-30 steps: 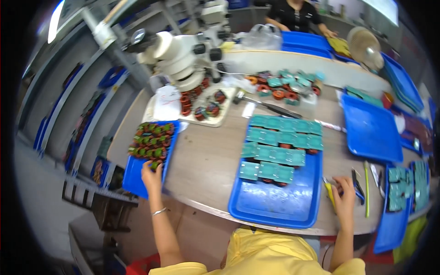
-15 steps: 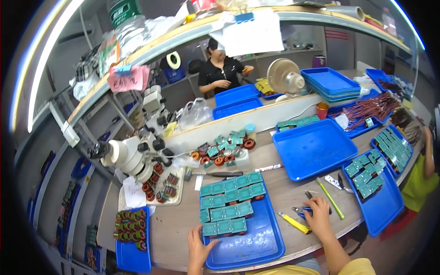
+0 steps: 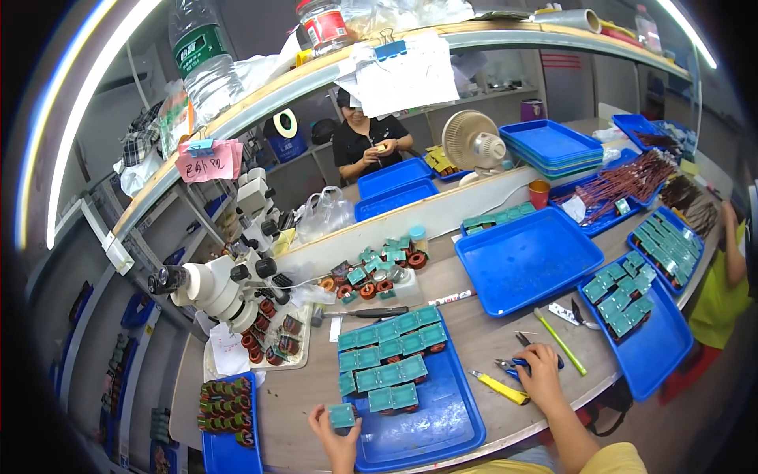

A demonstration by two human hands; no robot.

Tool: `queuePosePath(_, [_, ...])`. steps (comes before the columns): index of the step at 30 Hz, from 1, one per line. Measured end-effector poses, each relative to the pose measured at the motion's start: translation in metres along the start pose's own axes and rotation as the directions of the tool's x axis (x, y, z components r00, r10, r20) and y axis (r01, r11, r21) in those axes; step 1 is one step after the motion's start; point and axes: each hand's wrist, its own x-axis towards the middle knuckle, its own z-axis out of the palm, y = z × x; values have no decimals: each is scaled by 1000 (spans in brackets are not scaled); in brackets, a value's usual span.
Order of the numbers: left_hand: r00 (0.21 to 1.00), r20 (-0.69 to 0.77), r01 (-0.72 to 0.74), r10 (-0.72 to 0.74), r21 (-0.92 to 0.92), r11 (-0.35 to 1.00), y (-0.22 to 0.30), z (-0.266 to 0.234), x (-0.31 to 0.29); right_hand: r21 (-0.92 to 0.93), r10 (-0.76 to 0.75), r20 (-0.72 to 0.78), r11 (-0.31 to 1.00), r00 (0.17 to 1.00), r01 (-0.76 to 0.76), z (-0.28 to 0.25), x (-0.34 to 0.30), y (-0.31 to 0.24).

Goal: Assembling electronic components onto circuit boards and trimming excess leads with wire cutters.

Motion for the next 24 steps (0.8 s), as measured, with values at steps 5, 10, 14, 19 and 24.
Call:
queuePosePath(5, [988,81,150,-128,-648,746,32,-10,18,-17,-11,9,1000,1000,11,5,0,-2])
queuePosePath(10, [856,511,458,77,-819,344,104,19,70,-43,38,27,998,999,-37,9,5,4])
queuePosePath(14, [689,698,657,194,-715,240,157,43,80,-105,-15,84,994,996,24,-7,4,-14])
queuePosePath(19, [631,741,689,229,-671,274,153,67,55,-146,4,51,989,999,4,1,-7,-12])
queuePosePath(24, [654,688,631,315,-725,275,152,58,46,134,129,-63,984,990,-120,-15,1,-20])
